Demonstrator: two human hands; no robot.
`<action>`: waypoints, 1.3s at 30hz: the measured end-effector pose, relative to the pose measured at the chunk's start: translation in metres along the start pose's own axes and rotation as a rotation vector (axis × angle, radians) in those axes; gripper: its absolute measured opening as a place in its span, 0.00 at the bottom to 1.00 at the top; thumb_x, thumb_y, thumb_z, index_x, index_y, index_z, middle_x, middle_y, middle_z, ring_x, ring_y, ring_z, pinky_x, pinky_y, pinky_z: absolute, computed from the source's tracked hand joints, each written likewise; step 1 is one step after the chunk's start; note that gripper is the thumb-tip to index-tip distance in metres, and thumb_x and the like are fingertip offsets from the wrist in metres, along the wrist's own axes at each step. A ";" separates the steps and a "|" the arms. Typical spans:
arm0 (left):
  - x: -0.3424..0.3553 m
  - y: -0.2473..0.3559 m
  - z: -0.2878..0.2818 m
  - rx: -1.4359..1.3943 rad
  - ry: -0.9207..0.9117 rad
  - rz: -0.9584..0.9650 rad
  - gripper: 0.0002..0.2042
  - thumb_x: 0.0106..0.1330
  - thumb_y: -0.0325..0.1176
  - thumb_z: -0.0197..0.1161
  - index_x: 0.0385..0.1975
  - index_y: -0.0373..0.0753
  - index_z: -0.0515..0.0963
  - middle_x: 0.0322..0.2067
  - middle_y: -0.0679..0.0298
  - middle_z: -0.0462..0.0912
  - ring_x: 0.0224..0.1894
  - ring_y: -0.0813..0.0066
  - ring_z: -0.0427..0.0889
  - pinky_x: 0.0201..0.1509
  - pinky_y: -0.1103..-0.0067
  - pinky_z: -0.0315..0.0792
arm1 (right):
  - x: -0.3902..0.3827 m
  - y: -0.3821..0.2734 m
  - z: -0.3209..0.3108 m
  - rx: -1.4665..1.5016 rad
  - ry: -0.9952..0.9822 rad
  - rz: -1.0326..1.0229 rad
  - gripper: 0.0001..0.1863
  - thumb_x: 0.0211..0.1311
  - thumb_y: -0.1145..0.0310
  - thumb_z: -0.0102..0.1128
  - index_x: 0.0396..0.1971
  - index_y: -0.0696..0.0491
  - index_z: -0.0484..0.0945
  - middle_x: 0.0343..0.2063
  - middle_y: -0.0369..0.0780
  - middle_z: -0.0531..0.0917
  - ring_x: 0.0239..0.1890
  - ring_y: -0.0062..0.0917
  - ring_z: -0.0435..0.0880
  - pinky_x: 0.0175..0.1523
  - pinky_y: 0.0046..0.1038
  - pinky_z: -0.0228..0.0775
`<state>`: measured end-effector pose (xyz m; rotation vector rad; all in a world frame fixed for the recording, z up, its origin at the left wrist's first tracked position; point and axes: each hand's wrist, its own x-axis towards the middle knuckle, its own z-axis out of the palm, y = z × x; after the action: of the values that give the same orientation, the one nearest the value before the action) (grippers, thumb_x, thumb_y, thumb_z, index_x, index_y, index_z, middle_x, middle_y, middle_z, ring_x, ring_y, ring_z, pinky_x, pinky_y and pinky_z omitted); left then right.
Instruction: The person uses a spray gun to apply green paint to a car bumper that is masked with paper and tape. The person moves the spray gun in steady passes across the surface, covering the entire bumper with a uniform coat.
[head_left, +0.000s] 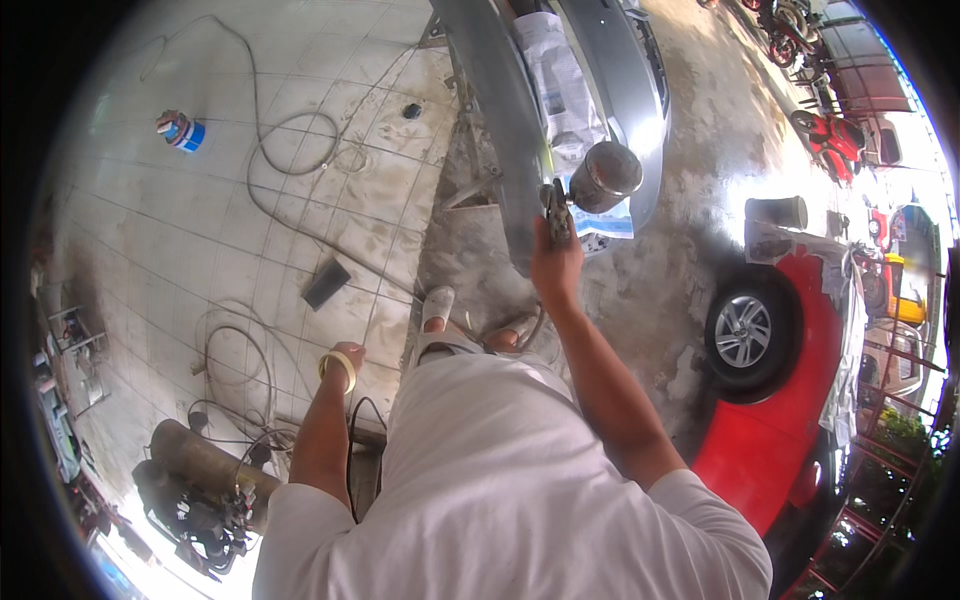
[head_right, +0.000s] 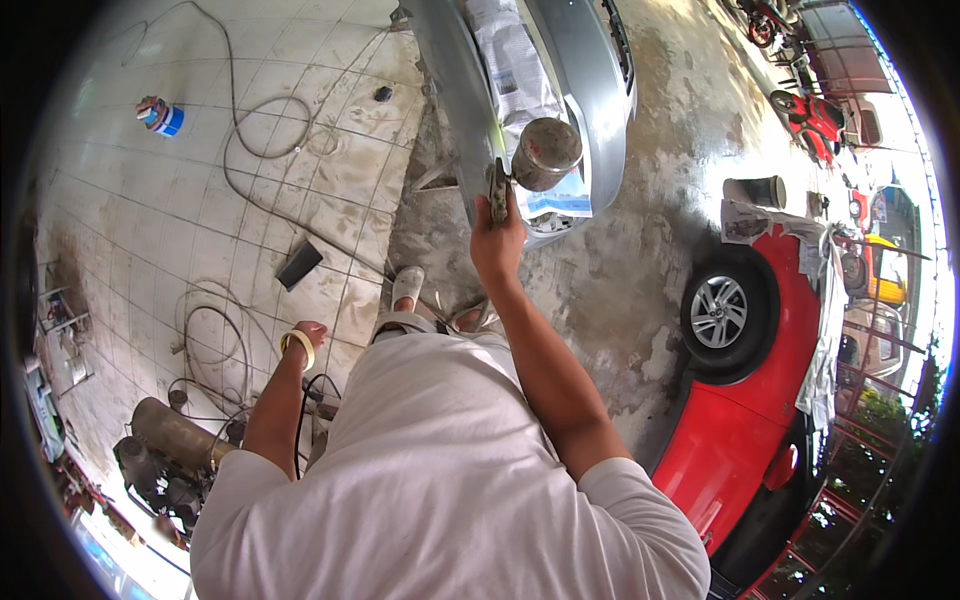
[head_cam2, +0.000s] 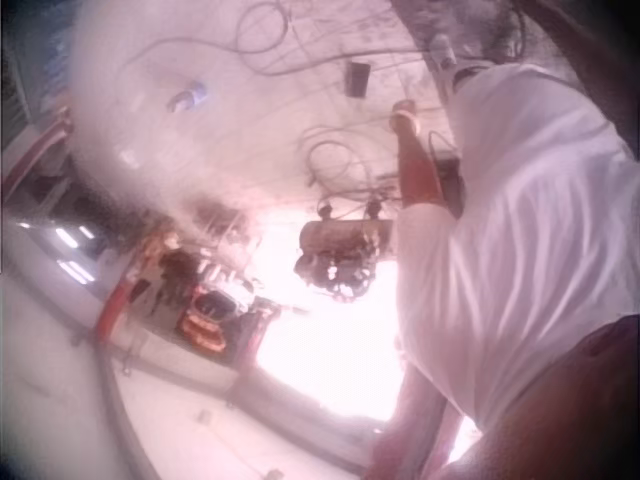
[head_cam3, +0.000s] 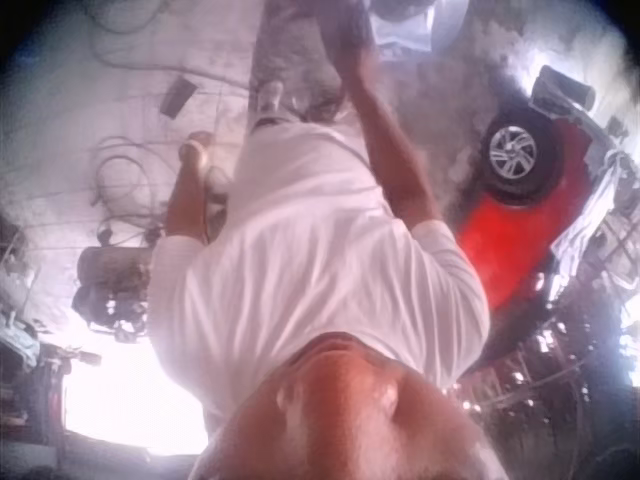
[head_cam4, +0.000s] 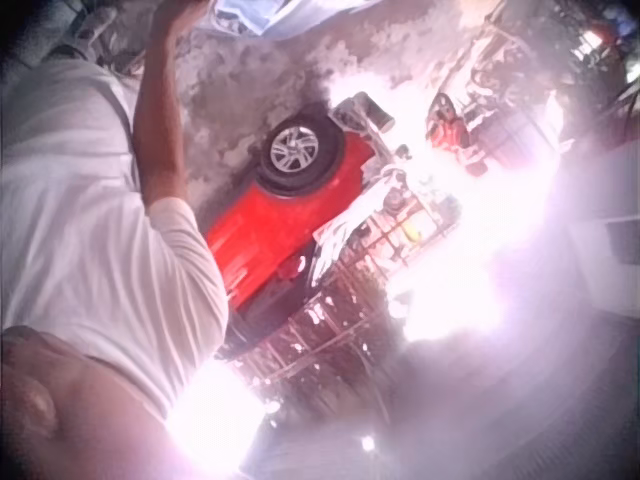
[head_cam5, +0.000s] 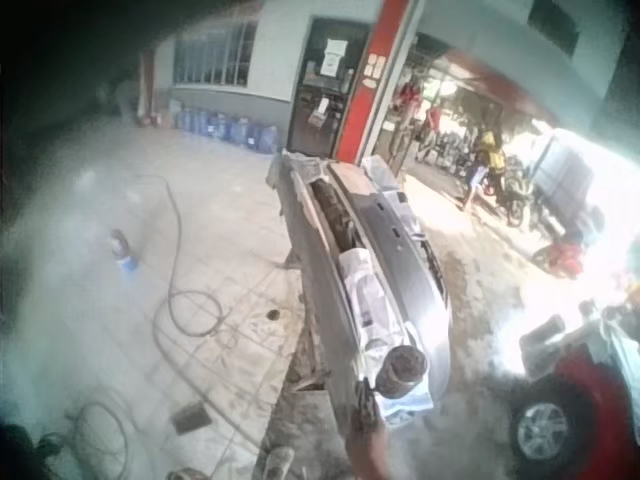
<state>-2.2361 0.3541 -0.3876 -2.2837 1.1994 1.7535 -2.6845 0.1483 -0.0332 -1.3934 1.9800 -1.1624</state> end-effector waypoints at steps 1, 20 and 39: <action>0.006 -0.002 -0.005 -0.015 0.002 0.021 0.16 0.67 0.41 0.59 0.42 0.34 0.85 0.38 0.51 0.89 0.40 0.57 0.87 0.48 0.67 0.76 | 0.004 -0.006 0.010 -0.005 0.007 0.008 0.23 0.71 0.62 0.61 0.61 0.56 0.75 0.41 0.56 0.86 0.46 0.54 0.84 0.48 0.40 0.76; -0.018 0.043 -0.001 0.056 -0.057 0.121 0.14 0.67 0.41 0.59 0.37 0.37 0.85 0.34 0.49 0.86 0.38 0.54 0.86 0.44 0.66 0.76 | -0.022 0.018 0.076 -0.095 0.181 0.016 0.25 0.70 0.57 0.62 0.60 0.55 0.75 0.45 0.54 0.85 0.49 0.51 0.84 0.50 0.42 0.74; -0.011 0.026 0.020 0.029 -0.067 0.084 0.14 0.68 0.41 0.59 0.40 0.38 0.86 0.39 0.48 0.87 0.45 0.51 0.86 0.50 0.65 0.77 | -0.031 0.025 0.092 -0.108 0.272 -0.012 0.26 0.70 0.63 0.62 0.65 0.56 0.72 0.41 0.54 0.86 0.42 0.50 0.86 0.44 0.40 0.76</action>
<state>-2.2683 0.3507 -0.3746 -2.1708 1.3175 1.8108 -2.6169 0.1458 -0.1073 -1.3601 2.2540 -1.3281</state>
